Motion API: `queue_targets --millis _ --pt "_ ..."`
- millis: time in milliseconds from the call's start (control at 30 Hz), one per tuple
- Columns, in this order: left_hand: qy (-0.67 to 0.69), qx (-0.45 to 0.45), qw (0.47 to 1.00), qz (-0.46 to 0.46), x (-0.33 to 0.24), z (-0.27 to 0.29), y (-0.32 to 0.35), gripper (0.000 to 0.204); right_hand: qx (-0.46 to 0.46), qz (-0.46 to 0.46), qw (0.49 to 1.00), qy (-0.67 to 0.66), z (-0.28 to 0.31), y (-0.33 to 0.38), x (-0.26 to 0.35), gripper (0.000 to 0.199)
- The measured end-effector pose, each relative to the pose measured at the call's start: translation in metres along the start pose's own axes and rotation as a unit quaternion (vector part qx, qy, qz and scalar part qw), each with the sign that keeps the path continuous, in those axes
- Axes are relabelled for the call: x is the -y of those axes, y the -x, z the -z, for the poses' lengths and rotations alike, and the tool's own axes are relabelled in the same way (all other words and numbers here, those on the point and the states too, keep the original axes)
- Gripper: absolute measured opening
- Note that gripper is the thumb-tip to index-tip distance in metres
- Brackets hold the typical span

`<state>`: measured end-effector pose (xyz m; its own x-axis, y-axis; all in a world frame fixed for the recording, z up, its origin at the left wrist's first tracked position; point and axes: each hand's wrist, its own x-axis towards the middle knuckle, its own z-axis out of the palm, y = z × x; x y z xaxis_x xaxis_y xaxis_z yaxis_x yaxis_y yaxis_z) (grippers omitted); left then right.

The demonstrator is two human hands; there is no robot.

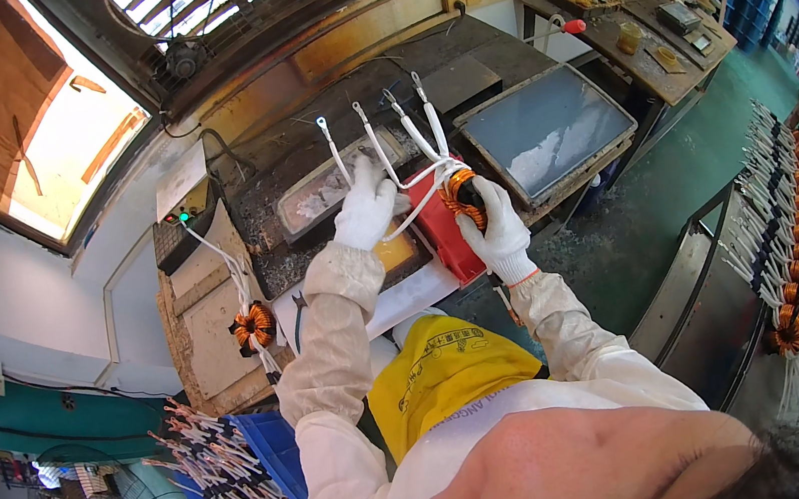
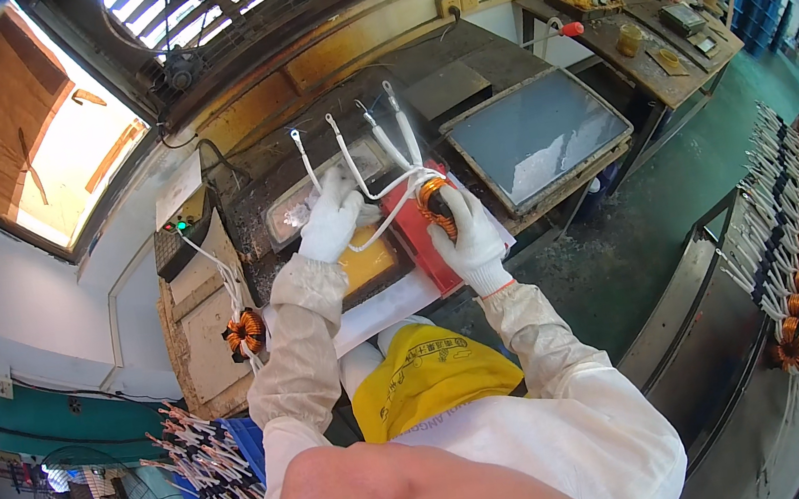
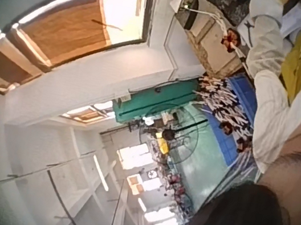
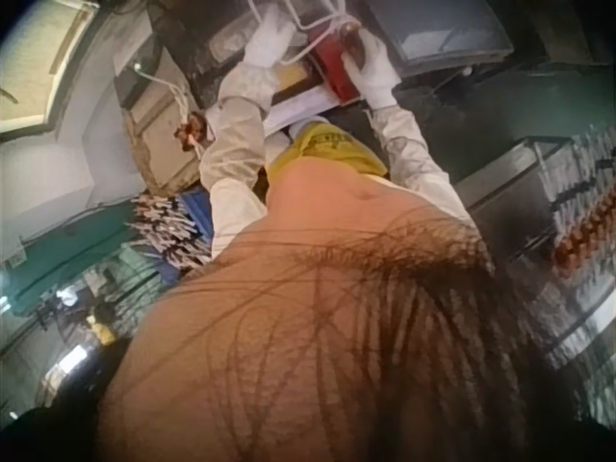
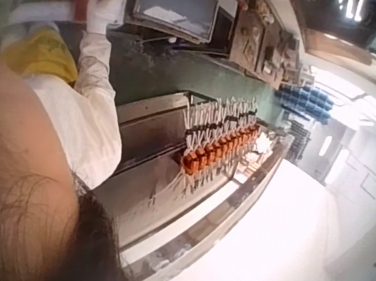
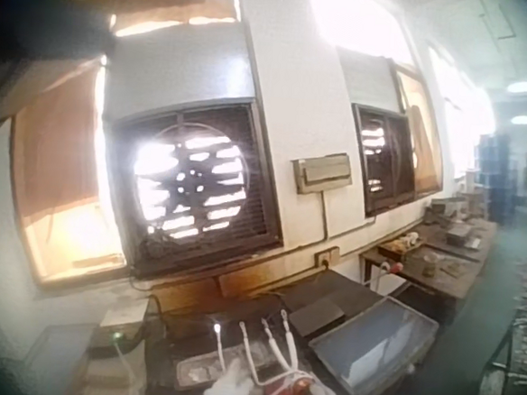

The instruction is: Dipping electrical copper coils into a heated varnish or flux bath for coating and insulation.

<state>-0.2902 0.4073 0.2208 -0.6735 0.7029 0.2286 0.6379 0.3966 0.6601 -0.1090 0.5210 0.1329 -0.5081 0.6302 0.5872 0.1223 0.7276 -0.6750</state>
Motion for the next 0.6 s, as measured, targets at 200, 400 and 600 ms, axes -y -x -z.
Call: queue_targets --millis 200,400,600 --pt "0.385 0.153 0.905 0.099 0.001 0.000 -0.034 0.033 0.008 0.005 1.000 0.000 0.001 0.000 0.003 0.062" --pt "0.395 0.062 0.916 0.043 -0.056 -0.005 -0.077 0.025 -0.003 0.010 1.000 -0.006 0.001 -0.001 -0.002 0.062" --pt "0.364 0.046 0.929 0.037 -0.060 -0.015 -0.097 0.034 0.010 -0.001 1.000 -0.028 -0.002 0.001 0.002 0.063"
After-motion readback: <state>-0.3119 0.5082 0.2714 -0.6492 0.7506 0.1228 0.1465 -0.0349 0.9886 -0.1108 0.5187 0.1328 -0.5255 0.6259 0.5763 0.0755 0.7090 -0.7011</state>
